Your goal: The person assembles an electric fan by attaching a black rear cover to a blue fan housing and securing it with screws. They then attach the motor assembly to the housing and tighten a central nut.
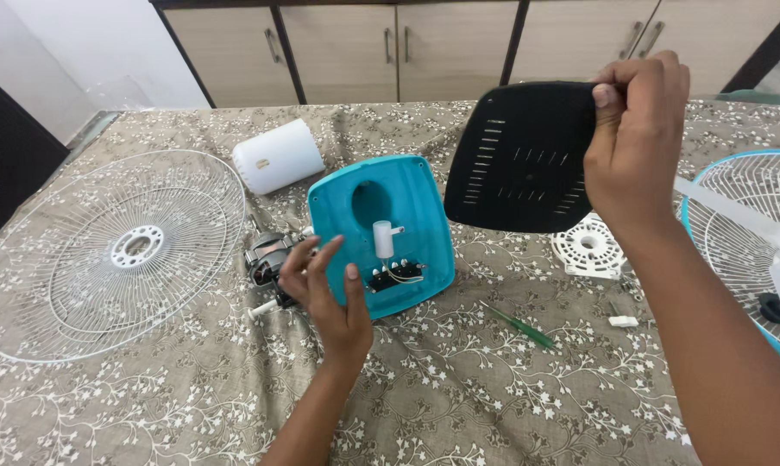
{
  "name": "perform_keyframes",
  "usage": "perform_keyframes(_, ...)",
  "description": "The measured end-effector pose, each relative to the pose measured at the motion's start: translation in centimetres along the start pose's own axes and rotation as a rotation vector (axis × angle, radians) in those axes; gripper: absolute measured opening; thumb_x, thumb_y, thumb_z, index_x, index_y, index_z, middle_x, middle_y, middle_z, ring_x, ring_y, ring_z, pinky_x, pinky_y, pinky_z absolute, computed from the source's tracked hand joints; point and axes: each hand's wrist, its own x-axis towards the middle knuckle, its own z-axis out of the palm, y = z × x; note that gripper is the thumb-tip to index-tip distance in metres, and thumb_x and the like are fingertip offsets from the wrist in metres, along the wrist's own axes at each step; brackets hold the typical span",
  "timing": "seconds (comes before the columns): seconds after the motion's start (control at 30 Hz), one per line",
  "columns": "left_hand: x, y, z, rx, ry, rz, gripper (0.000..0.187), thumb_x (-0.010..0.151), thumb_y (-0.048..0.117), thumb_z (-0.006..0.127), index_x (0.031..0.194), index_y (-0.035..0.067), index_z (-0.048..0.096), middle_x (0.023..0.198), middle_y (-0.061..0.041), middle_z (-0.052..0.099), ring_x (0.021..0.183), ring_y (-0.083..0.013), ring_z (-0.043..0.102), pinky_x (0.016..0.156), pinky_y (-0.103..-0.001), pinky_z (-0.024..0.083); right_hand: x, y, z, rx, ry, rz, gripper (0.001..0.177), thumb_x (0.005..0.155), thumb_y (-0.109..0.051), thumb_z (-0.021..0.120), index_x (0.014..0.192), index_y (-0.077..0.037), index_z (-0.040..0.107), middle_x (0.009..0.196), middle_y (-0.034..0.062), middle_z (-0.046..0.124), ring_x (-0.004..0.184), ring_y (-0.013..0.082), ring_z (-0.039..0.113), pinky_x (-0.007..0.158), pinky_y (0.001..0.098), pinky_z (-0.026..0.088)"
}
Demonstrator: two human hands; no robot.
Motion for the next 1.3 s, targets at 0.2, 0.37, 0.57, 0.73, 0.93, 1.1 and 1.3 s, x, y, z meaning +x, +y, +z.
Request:
perform_keyframes(0.2, 2.1, 3.0, -2.2, -0.307, -0.242, -0.016, 0.034, 0.100, 0.005, 0.065, 0.134, 0.002, 0.063, 0.127, -0.013, 0.062, 0.107, -0.0200, 0.066, 0.079, -0.030, 0.054, 0.9, -6.3, -2.2, 0.056, -0.059, -0.097, 0.013, 0.116, 0.000, 0.066, 0.104, 0.002, 0.060, 0.102, 0.0114, 0.054, 0.101, 0.0283, 0.049, 0.087, 0.0399, 0.043)
perform_keyframes(0.37, 3.4, 3.5, -4.3, -0.455, -0.412, -0.183, 0.046, 0.097, 0.006, 0.068, 0.141, 0.003, 0.058, 0.134, -0.013, 0.063, 0.116, -0.0208, 0.067, 0.089, -0.033, 0.060, 2.4, -9.2, -4.4, 0.062, -0.102, -0.093, 0.013, 0.119, 0.000, 0.068, 0.108, 0.002, 0.061, 0.104, 0.0113, 0.055, 0.102, 0.0270, 0.051, 0.089, 0.0389, 0.044)
perform_keyframes(0.57, 2.8, 1.6, -5.0, -0.685, -0.660, -0.534, 0.041, 0.095, 0.005, 0.070, 0.134, -0.001, 0.062, 0.117, -0.011, 0.073, 0.106, -0.0168, 0.071, 0.091, -0.032, 0.061, 1.8, -11.4, -2.7, 0.485, -0.133, 0.323, 0.002, 0.108, -0.004, 0.059, 0.107, -0.002, 0.058, 0.099, 0.0019, 0.057, 0.092, 0.0140, 0.055, 0.086, 0.0299, 0.047)
perform_keyframes(0.73, 1.0, 0.1, -4.3, -0.640, -0.589, -0.706, 0.030, 0.091, 0.009, 0.071, 0.119, -0.003, 0.070, 0.097, -0.009, 0.077, 0.085, -0.0130, 0.074, 0.076, -0.030, 0.066, -0.3, -11.8, 0.8, 0.777, -0.055, 0.388, 0.010, 0.107, -0.004, 0.060, 0.117, -0.005, 0.058, 0.103, -0.0010, 0.060, 0.095, 0.0076, 0.057, 0.085, 0.0231, 0.050)
perform_keyframes(0.93, -0.7, -0.7, -3.4, -0.690, -0.340, -0.932, 0.024, 0.092, 0.008, 0.073, 0.110, -0.007, 0.073, 0.093, -0.013, 0.074, 0.078, -0.0146, 0.071, 0.073, -0.030, 0.066, -6.6, -9.6, 5.0, 0.817, -0.254, 0.682, 0.036, 0.099, -0.006, 0.061, 0.135, -0.006, 0.064, 0.105, 0.0040, 0.072, 0.082, 0.0075, 0.058, 0.071, 0.0213, 0.053)
perform_keyframes(1.1, -2.1, -0.9, -2.9, -0.658, -0.392, -0.930, 0.026, 0.090, 0.011, 0.073, 0.111, -0.004, 0.072, 0.095, -0.009, 0.077, 0.080, -0.0113, 0.073, 0.073, -0.028, 0.067, -13.5, -8.6, 7.9, 0.790, -0.301, 0.895, 0.026, 0.095, -0.010, 0.068, 0.120, -0.005, 0.073, 0.093, 0.0056, 0.075, 0.074, 0.0100, 0.063, 0.068, 0.0244, 0.054)
perform_keyframes(1.3, -1.3, -1.0, -4.1, -0.459, -0.496, -0.777, 0.028, 0.092, 0.012, 0.075, 0.113, -0.006, 0.073, 0.084, -0.011, 0.073, 0.067, -0.0131, 0.064, 0.058, -0.026, 0.055, -14.1, -6.3, 6.6, 1.204, -0.255, 0.877, 0.052, 0.088, -0.019, 0.075, 0.136, -0.005, 0.057, 0.107, 0.0050, 0.072, 0.100, 0.0136, 0.071, 0.093, 0.0292, 0.062)
